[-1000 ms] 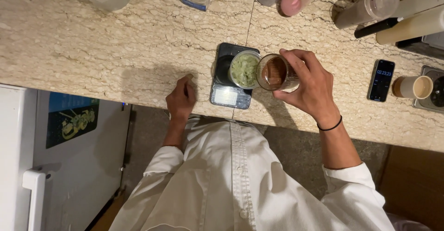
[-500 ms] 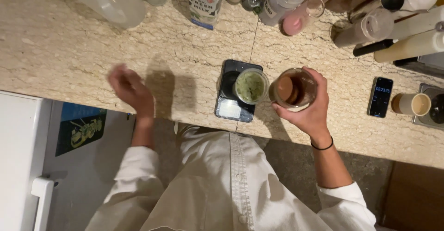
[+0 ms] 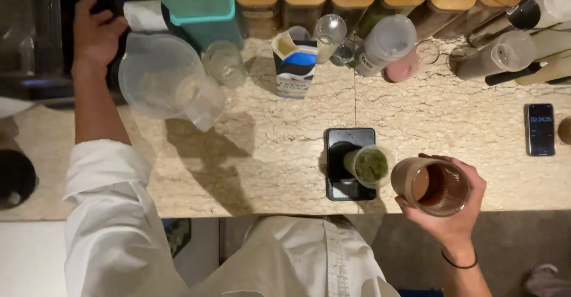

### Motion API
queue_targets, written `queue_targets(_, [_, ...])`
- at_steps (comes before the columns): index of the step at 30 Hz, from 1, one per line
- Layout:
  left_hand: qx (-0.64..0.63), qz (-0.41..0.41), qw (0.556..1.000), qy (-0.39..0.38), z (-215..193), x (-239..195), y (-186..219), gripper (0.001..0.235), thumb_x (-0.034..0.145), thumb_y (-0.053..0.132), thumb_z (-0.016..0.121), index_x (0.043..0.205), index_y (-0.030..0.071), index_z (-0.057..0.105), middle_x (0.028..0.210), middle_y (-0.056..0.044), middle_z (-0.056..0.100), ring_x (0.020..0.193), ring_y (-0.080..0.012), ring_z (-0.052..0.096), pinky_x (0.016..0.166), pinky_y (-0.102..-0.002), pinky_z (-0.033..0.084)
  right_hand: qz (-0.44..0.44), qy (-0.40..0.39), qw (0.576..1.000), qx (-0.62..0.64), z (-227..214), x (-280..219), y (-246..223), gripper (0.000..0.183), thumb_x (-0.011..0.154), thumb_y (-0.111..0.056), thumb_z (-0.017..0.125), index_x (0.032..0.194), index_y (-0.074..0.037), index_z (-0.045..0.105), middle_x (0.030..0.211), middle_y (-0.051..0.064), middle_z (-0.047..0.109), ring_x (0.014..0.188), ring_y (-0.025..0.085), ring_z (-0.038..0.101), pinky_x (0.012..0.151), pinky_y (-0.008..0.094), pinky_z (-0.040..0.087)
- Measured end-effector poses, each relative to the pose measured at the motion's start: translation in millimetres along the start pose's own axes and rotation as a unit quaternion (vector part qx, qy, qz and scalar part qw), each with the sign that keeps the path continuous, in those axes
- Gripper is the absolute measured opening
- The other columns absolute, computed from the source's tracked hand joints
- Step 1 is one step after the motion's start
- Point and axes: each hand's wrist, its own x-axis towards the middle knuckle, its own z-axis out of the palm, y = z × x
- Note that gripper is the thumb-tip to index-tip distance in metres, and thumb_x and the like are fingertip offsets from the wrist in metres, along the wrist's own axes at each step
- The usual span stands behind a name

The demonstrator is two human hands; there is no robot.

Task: The person scoops a brown powder into a glass on a scale, then uses a handheld electric frother to mix the contents. Finally, the person pours the mixed brown liquid into a plastic cup containing a green substance.

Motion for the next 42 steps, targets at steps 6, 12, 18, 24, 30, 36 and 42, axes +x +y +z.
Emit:
queue_targets(6, [-0.036,0.165,0.981,0.092,0.6,10.2,-9.3,0.042,0.091,-0.012,0.077,0.119,0.005,0.051,0.083,-0.008,0.061,0.081,-0.0158,0.06,0.074,-0.028,0.048,-0.005,0.033,0.999,-0.032,1.3,-11.0,0.1,0.093,0.056,-0.018,0.079,0.133,-0.001,0.031,0.13,0.024,0.04,0.118,0.038,0.047,0.104,0.051,0.044])
queue_targets(12, [-0.209,0.041,0.959,0.188,-28.8,-143.1,121.0,0.033,0.106,-0.01,0.055,0.121,0.017,0.044,0.085,0.0,0.046,0.09,-0.0132,0.056,0.069,-0.026,0.048,-0.028,0.012,0.999,-0.043,-13.0,-5.6,25.2,0.093,0.055,-0.016,0.079,0.132,0.005,0.031,0.13,0.026,0.038,0.116,0.04,0.047,0.101,0.05,0.044])
queue_targets(18, [-0.307,-0.022,0.928,0.209,12.1,-246.0,183.2,0.035,0.093,-0.002,0.065,0.119,0.015,0.049,0.075,0.002,0.052,0.072,-0.0056,0.052,0.065,-0.021,0.046,-0.073,-0.033,0.996,-0.031,-26.1,8.4,39.9,0.089,0.061,-0.013,0.081,0.133,0.007,0.033,0.13,0.026,0.037,0.118,0.04,0.046,0.102,0.05,0.045])
queue_targets(24, [-0.229,0.039,0.972,0.023,127.6,-310.8,156.6,0.006,0.088,0.006,0.068,0.085,0.008,0.062,0.124,-0.01,0.047,0.094,-0.016,0.057,0.06,-0.024,0.057,-0.085,-0.078,0.993,-0.001,-36.5,18.3,48.3,0.085,0.06,-0.013,0.086,0.129,0.004,0.04,0.121,0.021,0.046,0.111,0.033,0.051,0.098,0.041,0.045])
queue_targets(30, [-0.079,-0.193,0.961,0.179,251.8,-334.8,124.7,0.029,0.077,0.017,0.074,0.1,0.015,0.057,0.069,-0.002,0.056,0.063,-0.0152,0.06,0.056,-0.032,0.049,-0.151,-0.069,0.986,0.036,-27.7,31.2,55.8,0.081,0.047,-0.005,0.092,0.117,0.008,0.052,0.109,0.023,0.055,0.1,0.04,0.057,0.085,0.047,0.047])
queue_targets(36, [0.002,-0.09,0.942,0.325,260.8,-376.3,92.9,0.012,0.088,0.019,0.058,0.092,0.008,0.057,0.067,-0.014,0.056,0.061,-0.0255,0.058,0.057,-0.033,0.046,-0.168,-0.122,0.978,-0.02,-21.6,37.9,58.8,0.075,0.047,-0.005,0.09,0.115,0.002,0.059,0.109,0.015,0.06,0.096,0.034,0.062,0.073,0.039,0.056])
queue_targets(42, [0.133,0.012,0.954,0.269,258.8,-403.4,85.8,0.006,0.095,0.013,0.059,0.094,0.008,0.061,0.066,-0.007,0.057,0.057,-0.0209,0.06,0.054,-0.028,0.051,-0.196,-0.165,0.957,-0.137,-25.2,42.3,53.1,0.076,0.047,-0.015,0.088,0.118,-0.01,0.063,0.108,0.006,0.061,0.09,0.027,0.065,0.072,0.035,0.056])
